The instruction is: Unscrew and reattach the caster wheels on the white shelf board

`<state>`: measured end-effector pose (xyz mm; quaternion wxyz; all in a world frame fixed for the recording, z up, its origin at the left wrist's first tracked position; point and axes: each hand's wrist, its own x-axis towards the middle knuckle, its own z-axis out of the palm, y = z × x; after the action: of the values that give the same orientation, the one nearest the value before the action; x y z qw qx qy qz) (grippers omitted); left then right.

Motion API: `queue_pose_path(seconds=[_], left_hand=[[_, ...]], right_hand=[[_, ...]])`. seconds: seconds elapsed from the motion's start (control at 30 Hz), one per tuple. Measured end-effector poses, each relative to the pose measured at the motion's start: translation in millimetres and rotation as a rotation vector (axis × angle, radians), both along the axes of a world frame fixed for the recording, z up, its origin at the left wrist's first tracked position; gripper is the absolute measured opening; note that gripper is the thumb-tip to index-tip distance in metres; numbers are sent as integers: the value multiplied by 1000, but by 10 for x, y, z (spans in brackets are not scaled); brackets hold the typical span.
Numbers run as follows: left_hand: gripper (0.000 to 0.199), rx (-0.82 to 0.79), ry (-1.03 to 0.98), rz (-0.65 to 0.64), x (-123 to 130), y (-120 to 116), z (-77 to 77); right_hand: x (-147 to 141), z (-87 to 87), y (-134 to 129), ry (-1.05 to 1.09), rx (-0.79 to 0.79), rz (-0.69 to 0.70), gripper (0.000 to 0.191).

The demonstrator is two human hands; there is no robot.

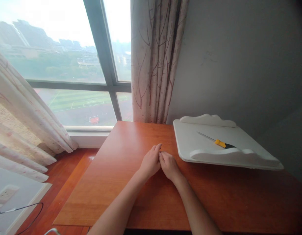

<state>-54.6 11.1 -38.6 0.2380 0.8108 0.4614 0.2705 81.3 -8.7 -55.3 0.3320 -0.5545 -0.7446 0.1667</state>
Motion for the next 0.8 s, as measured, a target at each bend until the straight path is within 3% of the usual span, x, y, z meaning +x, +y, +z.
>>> queue_pose_path(seconds=[0.8], left_hand=[[60, -9, -12, -5, 7, -12, 39]], right_hand=[[1, -6, -5, -12, 33, -1, 40]])
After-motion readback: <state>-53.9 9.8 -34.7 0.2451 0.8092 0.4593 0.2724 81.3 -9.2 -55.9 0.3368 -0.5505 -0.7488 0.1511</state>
